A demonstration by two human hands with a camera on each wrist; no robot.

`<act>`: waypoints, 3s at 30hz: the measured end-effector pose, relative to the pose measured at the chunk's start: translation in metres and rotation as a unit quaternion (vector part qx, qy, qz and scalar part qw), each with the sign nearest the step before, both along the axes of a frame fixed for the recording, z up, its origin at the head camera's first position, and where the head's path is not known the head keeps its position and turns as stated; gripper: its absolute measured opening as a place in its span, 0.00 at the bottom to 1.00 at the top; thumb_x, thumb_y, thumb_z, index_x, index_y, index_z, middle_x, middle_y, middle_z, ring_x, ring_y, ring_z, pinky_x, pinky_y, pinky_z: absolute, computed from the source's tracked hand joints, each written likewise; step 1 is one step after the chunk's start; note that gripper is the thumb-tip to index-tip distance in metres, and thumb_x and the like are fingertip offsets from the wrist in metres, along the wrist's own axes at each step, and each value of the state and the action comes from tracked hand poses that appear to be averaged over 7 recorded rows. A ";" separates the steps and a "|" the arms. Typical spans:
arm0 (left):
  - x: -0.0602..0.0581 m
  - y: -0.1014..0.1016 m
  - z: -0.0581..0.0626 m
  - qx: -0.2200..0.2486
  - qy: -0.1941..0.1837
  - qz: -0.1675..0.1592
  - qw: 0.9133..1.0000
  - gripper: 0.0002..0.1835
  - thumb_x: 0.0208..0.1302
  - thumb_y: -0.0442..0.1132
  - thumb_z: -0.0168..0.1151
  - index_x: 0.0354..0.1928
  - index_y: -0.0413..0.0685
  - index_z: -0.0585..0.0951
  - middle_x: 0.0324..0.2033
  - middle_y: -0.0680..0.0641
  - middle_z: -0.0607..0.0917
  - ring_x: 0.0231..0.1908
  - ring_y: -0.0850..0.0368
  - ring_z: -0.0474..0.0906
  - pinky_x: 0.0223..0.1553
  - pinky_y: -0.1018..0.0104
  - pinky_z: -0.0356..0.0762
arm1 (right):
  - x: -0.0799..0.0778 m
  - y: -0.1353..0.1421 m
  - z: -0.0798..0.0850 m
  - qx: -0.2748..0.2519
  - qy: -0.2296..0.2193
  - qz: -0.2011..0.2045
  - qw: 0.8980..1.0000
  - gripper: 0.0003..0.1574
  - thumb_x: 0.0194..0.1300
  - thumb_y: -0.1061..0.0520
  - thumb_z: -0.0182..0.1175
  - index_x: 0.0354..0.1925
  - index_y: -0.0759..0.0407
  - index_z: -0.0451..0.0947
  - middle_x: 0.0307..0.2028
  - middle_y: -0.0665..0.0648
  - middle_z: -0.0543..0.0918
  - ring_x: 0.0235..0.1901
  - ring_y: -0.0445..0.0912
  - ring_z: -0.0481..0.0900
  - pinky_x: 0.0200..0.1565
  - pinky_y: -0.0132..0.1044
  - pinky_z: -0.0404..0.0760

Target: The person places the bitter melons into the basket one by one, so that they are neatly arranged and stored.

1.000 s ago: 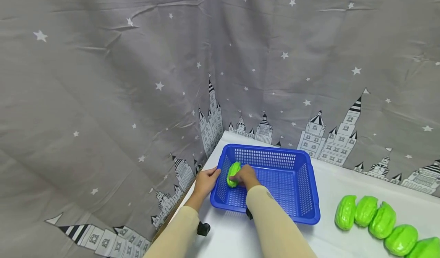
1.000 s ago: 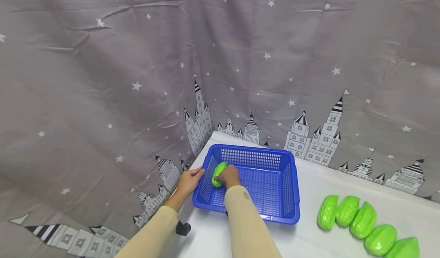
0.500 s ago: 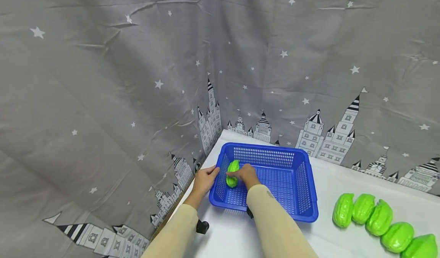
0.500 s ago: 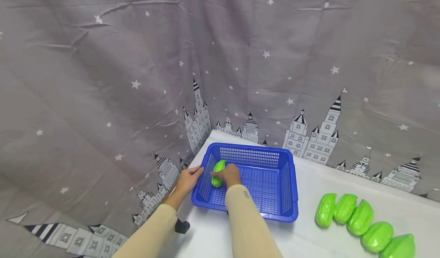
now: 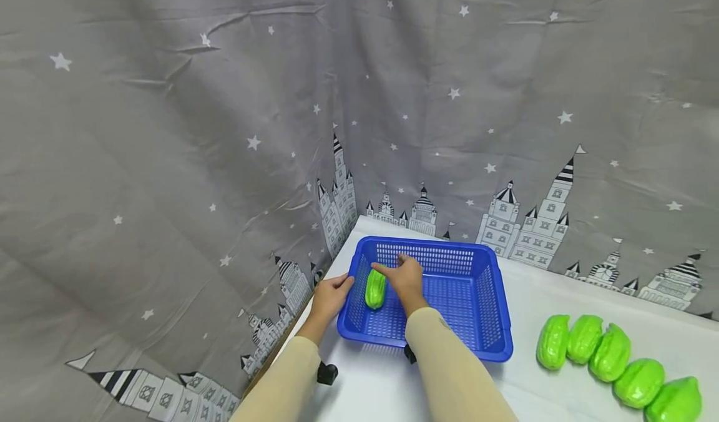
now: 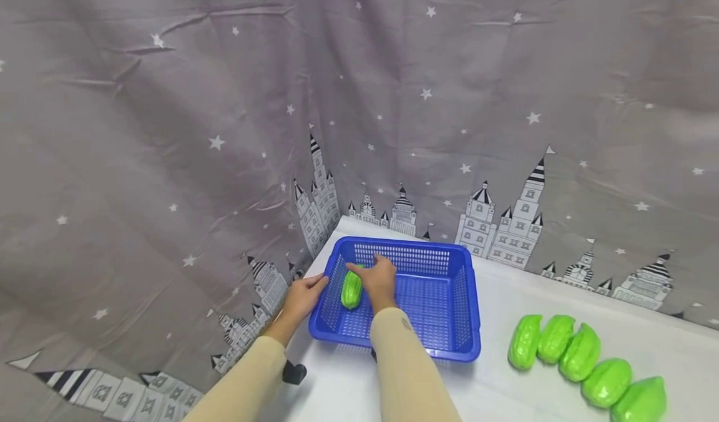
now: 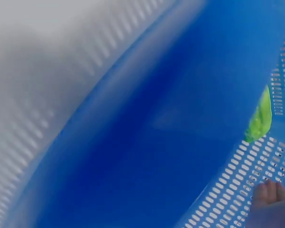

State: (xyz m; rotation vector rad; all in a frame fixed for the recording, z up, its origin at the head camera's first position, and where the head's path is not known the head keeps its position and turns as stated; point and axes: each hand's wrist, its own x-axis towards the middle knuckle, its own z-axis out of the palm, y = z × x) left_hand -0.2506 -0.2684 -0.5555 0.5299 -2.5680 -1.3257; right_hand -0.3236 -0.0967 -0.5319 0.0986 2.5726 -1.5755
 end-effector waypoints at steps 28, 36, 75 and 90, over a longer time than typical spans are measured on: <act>-0.002 -0.002 0.003 -0.018 -0.022 -0.014 0.999 0.22 0.72 0.49 0.61 0.58 0.41 0.83 0.55 0.37 0.83 0.60 0.37 0.76 0.64 0.43 0.70 | -0.020 0.125 0.051 -0.018 0.063 -0.074 0.995 0.61 0.55 0.39 0.76 0.72 0.70 0.62 0.68 0.70 0.69 0.69 0.61 0.66 0.68 0.50 0.67; 0.001 -0.006 0.005 -0.023 -0.033 -0.016 0.999 0.23 0.73 0.49 0.60 0.60 0.41 0.82 0.56 0.36 0.82 0.61 0.36 0.75 0.65 0.43 0.68 | -0.014 0.171 0.052 -0.017 0.065 -0.116 0.991 0.62 0.55 0.38 0.76 0.73 0.69 0.60 0.69 0.71 0.67 0.69 0.63 0.65 0.69 0.52 0.66; -0.008 -0.003 0.004 -0.031 -0.033 -0.045 0.998 0.24 0.73 0.50 0.59 0.60 0.39 0.80 0.58 0.35 0.80 0.62 0.34 0.73 0.66 0.41 0.66 | 0.075 0.382 0.049 0.067 -0.005 -0.303 0.951 0.65 0.64 0.30 0.63 0.77 0.70 0.48 0.73 0.74 0.56 0.72 0.68 0.55 0.70 0.60 0.57; 0.001 -0.011 0.002 -0.021 -0.041 -0.037 0.998 0.25 0.74 0.50 0.58 0.62 0.38 0.79 0.59 0.34 0.79 0.63 0.34 0.72 0.66 0.41 0.66 | 0.120 0.431 0.016 0.085 -0.091 -0.372 0.920 0.64 0.65 0.31 0.62 0.74 0.74 0.47 0.72 0.76 0.54 0.72 0.68 0.54 0.70 0.59 0.56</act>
